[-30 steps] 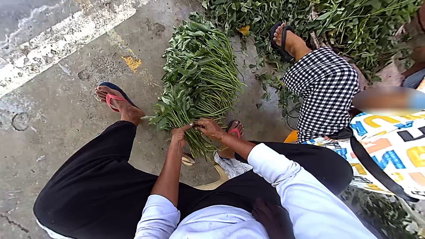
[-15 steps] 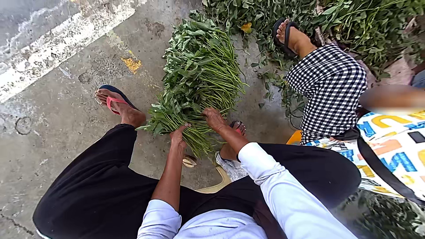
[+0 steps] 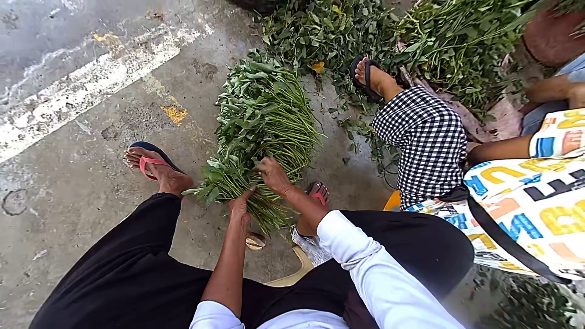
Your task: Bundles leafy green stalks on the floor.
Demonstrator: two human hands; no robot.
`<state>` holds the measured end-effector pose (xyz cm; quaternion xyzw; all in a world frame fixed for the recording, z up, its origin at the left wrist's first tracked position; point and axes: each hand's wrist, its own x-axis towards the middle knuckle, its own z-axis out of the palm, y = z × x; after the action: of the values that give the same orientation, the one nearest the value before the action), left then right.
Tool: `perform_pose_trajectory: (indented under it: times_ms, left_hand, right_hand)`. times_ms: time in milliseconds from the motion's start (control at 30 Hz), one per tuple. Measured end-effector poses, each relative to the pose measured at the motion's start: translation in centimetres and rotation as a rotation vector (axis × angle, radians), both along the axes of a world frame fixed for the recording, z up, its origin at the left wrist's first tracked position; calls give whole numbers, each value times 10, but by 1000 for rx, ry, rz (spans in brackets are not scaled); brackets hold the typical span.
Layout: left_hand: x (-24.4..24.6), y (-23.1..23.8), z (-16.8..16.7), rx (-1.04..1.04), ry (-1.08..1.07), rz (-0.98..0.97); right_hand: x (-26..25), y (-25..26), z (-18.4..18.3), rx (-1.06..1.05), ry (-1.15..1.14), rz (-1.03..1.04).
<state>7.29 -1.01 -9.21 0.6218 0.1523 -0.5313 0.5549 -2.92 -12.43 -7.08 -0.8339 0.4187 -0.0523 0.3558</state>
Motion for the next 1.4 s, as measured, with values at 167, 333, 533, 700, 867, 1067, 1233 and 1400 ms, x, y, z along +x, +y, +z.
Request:
perform_pose_trajectory:
  times_ms: [167,333,533,700,867,1067,1233,1400]
  left_hand:
    - [1,-1,4,-98,69,62]
    - [2,-2,0,-192,105,70]
    - [-8,2,-3,-204,91,-5]
    - [-7,-2,3,-161,142,57]
    - [-1,-5,-1,-159,243,89]
    - [7,3,23,-280,148,29]
    - [3,-1,14,-262,139,-21]
    - [-1,-1,10,-261,111,-32]
  right_hand:
    - [-22,-87,-5,-127,196,-233]
    - [-23,-114,-19,-142,426,-205]
    - [-47,-107,-32,-174,332,-144]
    - [-51,-116,-31,-129,275,-21]
    - [-48,-105,-18,-146,273,42]
    - [-15,-15,53,79,218,147]
    - [-23,23,46,177,268,226]
    - [-36,34,33,81,215,302]
